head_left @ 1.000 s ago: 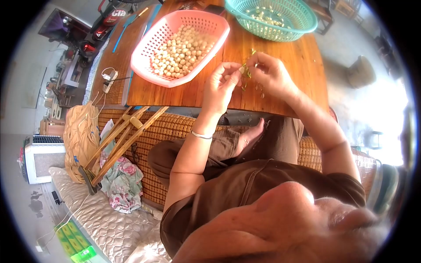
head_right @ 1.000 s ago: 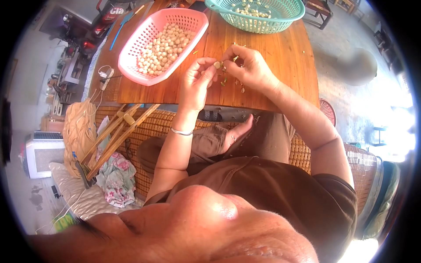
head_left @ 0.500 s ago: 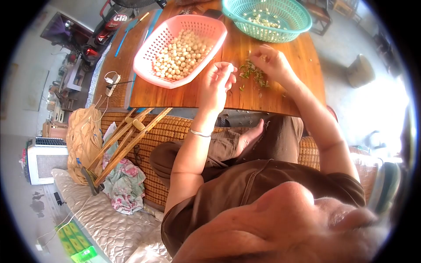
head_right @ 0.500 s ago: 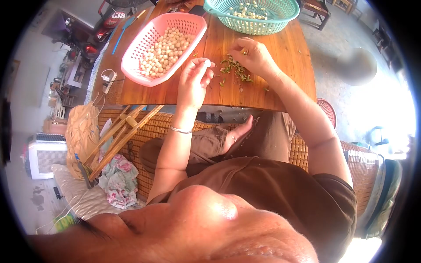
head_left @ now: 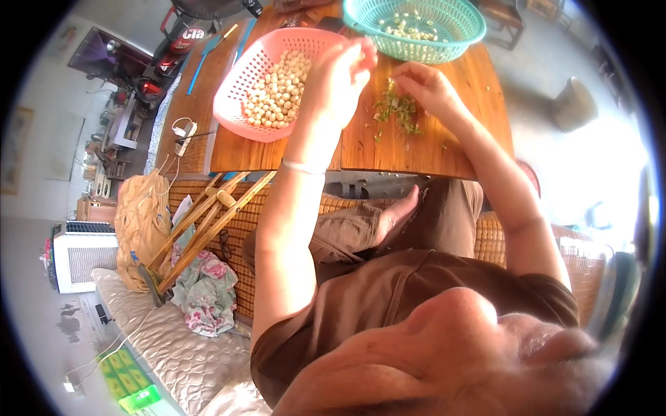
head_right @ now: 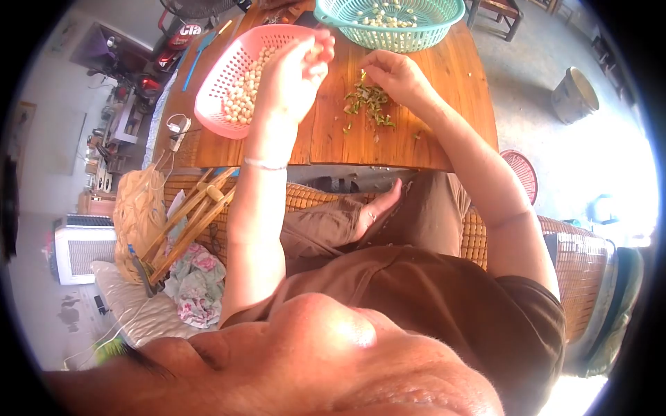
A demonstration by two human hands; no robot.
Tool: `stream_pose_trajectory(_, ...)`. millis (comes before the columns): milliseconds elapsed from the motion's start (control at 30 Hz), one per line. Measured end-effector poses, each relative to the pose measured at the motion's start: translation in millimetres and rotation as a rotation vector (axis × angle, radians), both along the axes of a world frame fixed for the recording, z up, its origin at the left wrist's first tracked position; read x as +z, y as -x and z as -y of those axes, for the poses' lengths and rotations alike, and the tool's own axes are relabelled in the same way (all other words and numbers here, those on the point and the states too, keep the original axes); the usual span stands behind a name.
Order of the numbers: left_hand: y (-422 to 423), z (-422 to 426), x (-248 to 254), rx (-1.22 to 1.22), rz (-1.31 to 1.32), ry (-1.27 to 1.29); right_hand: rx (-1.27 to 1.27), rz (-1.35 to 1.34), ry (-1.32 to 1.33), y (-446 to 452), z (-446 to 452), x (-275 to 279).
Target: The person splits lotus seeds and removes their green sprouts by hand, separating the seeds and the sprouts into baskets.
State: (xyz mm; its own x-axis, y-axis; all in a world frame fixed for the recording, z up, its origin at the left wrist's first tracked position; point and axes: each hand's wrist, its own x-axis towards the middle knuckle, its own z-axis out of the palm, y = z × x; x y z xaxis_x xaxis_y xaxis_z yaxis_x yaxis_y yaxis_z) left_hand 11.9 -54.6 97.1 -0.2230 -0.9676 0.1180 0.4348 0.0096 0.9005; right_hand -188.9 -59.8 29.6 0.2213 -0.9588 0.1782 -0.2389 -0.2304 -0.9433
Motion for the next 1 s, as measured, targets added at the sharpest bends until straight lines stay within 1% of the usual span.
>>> stream_pose_trajectory(67, 16, 23, 19, -0.006, 0.038, 0.044, -0.073, 0.032, 0.091, 0, 5, -7)
stream_pose_trajectory(133, 31, 65, 24, -0.010, 0.069, 0.093, -0.091, 0.014, 0.101, -2, 3, -4)
stream_pose_trajectory(200, 43, 115, 17, -0.144, 0.028, 0.113, -0.104, -0.007, 0.110, -2, 0, -3)
stream_pose_trajectory(233, 47, 126, 16, -0.141, 0.025, 0.119, -0.101, -0.094, 0.111, -2, 0, -3)
stream_pose_trajectory(267, 50, 137, 16, -0.131, 0.071, 0.191, -0.099, -0.178, 0.113, -2, 0, -4)
stream_pose_trajectory(300, 52, 140, 20, -0.121, 0.120, 0.265, -0.113, -0.129, 0.219, -5, -3, -6)
stream_pose_trajectory(333, 46, 134, 29, -0.118, 0.124, 0.271, -0.111, -0.125, 0.225, -5, -1, -6)
stream_pose_trajectory(400, 16, 115, 44, -0.023, 0.330, 0.134, -0.059, -0.166, 0.492, -5, 0, -11)
stream_pose_trajectory(433, 4, 103, 48, 0.101, 0.389, 0.167, -0.054, -0.150, 0.488, -6, -4, -6)
stream_pose_trajectory(500, -34, 91, 45, 0.198, 0.439, 0.246, -0.051, -0.246, 0.184, -9, -12, 4)
stream_pose_trajectory(533, -55, 85, 43, 0.225, 0.443, 0.277, -0.027, -0.231, 0.176, -12, -10, -2)
stream_pose_trajectory(600, -90, 78, 43, 0.288, 0.555, 0.198, -0.117, -0.222, 0.549, -14, -2, -13)
stream_pose_trajectory(633, -111, 77, 38, 0.286, 0.653, 0.199, -0.119, -0.179, 0.670, -17, -2, -11)
stream_pose_trajectory(667, -130, 75, 31, 0.299, 0.657, 0.196, -0.107, -0.172, 0.672, -18, -3, -9)
stream_pose_trajectory(733, -156, 68, 21, 0.236, 0.968, 0.178, -0.099, -0.257, 0.436, -17, -8, -6)
stream_pose_trajectory(767, -161, 64, 12, 0.243, 1.065, 0.185, -0.091, -0.284, 0.447, -16, -9, -6)
stream_pose_trajectory(867, -173, 60, -9, 0.167, 1.433, 0.329, -0.110, -0.304, 0.447, -16, -6, -11)
stream_pose_trajectory(900, -170, 56, -13, 0.169, 1.507, 0.357, -0.105, -0.309, 0.456, -15, -5, -12)
stream_pose_trajectory(933, -166, 52, -15, 0.170, 1.581, 0.385, -0.109, -0.255, 0.498, -15, -5, -14)
stream_pose_trajectory(967, -168, 53, -21, 0.152, 1.572, 0.500, -0.113, -0.200, 0.538, -14, -4, -16)
stream_pose_trajectory(1000, -166, 53, -22, 0.160, 1.568, 0.499, -0.108, -0.204, 0.543, -14, -3, -17)
